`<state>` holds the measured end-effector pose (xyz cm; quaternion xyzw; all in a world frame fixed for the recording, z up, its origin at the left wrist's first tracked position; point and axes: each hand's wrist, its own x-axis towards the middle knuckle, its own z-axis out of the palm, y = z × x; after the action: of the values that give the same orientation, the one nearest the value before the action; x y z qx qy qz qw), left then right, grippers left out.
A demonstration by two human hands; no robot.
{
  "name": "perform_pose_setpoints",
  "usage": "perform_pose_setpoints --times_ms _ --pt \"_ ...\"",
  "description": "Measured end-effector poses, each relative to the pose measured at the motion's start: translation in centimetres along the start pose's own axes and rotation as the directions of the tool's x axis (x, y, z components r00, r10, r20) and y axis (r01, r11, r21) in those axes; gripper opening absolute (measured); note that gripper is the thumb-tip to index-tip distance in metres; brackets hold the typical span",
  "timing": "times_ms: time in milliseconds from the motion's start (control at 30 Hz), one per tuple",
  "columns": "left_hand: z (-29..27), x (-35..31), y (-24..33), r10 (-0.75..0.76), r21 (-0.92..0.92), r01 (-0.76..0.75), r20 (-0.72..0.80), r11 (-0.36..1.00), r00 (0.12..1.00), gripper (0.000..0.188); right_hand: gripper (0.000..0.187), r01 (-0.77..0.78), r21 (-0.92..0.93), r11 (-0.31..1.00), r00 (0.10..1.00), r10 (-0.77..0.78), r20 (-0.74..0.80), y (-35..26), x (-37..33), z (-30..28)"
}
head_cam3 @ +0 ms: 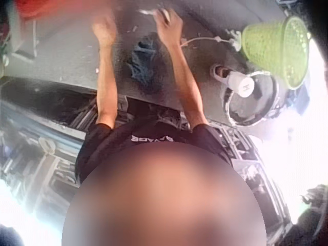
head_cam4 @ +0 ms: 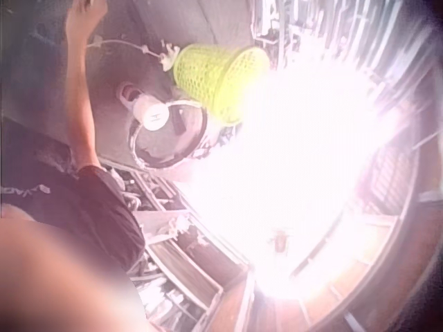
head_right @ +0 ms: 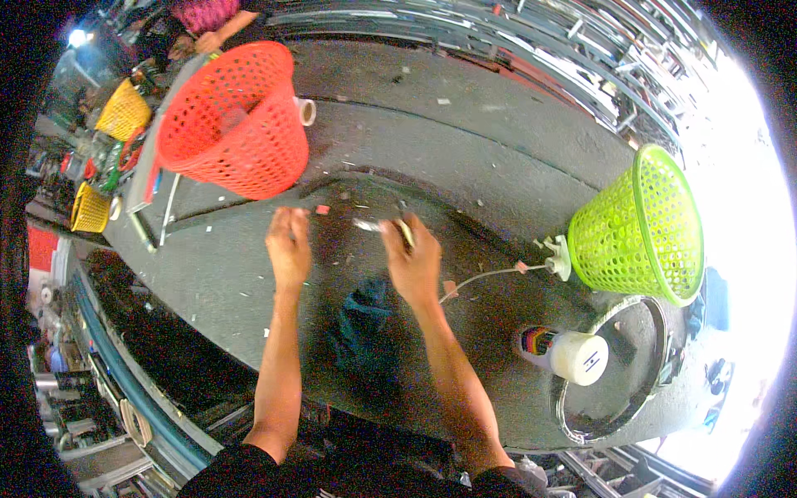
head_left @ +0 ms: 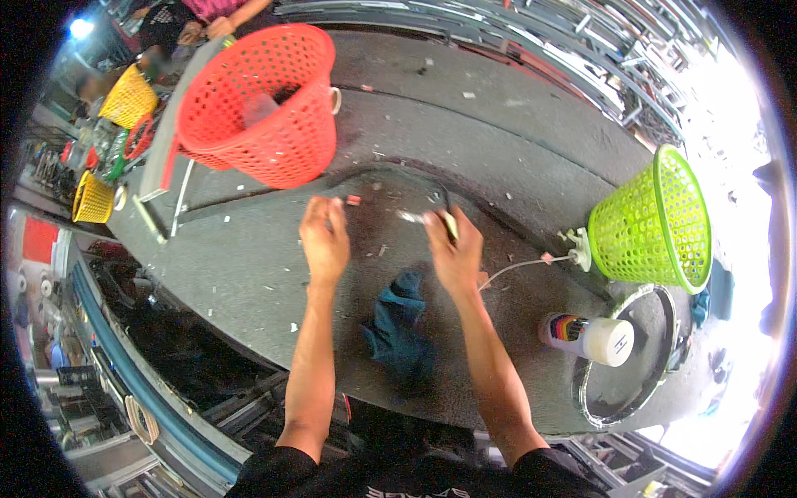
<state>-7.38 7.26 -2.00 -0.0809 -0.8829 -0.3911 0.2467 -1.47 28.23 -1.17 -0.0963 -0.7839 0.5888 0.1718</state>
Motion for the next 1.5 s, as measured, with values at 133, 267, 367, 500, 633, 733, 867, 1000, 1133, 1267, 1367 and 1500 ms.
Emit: perform_pose_setpoints --times_ms 133,267,367,500,633,733,867,1000,1133,1267,1367,1500 --pt "2.9 1.5 -0.3 0.031 -0.041 -0.031 0.003 0.999 1.0 0.024 0.03 -0.017 0.106 0.994 1.0 0.015 0.018 1.3 3.1 3.8" --pt "4.2 2.1 -0.7 0.05 -0.24 -0.03 0.082 0.97 0.995 0.024 0.031 -0.045 0.075 0.996 0.998 0.048 -0.033 2.4 5.0 5.8" --pt "4.5 1.0 -0.6 0.028 -0.398 0.029 0.135 0.917 0.99 0.023 0.027 -0.02 0.045 0.999 1.0 0.02 -0.007 3.0 4.9 6.0" --pt "5.0 0.5 -0.4 -0.011 -0.387 0.122 0.277 0.914 0.961 0.022 0.024 -0.024 0.061 0.998 0.999 0.022 0.029 2.9 4.2 5.9" --pt "5.1 1.0 -0.7 -0.034 -0.415 0.161 0.298 0.896 0.954 0.018 0.024 0.017 0.094 0.995 0.999 -0.021 0.046 2.7 4.7 6.1" --pt "5.2 1.1 -1.1 -0.08 -0.604 0.27 0.322 0.75 0.943 0.01 0.025 0.018 0.048 0.999 0.997 -0.022 0.071 2.5 4.7 6.4" --pt "4.9 1.1 -1.4 -0.19 -0.558 0.387 0.378 0.734 0.906 0.009 0.028 0.031 0.115 0.993 0.998 -0.037 0.052 2.4 4.5 6.4" --pt "4.9 1.4 -1.8 -0.214 -0.517 0.354 0.311 0.779 0.926 0.014 0.032 -0.01 0.096 0.995 0.998 0.004 0.065 2.1 4.7 6.4" --pt "5.2 1.0 -1.9 -0.24 -0.603 0.339 0.241 0.723 0.94 0.012 0.028 0.078 -0.005 0.997 0.989 -0.077 0.124 1.8 4.2 7.4" --pt "5.3 0.9 -2.3 -0.216 -0.631 0.29 0.193 0.719 0.957 0.012 0.025 0.154 -0.063 0.986 0.978 -0.143 0.153 1.7 3.6 8.2" --pt "5.5 1.2 -2.5 -0.331 -0.735 0.389 0.233 0.556 0.914 0.013 0.024 0.145 -0.022 0.989 0.975 -0.139 0.176 1.4 3.2 8.5" --pt "5.0 1.2 -3.0 -0.306 -0.819 0.416 0.309 0.396 0.901 0.019 0.023 0.184 -0.118 0.976 0.962 -0.154 0.227 1.1 2.9 8.7"
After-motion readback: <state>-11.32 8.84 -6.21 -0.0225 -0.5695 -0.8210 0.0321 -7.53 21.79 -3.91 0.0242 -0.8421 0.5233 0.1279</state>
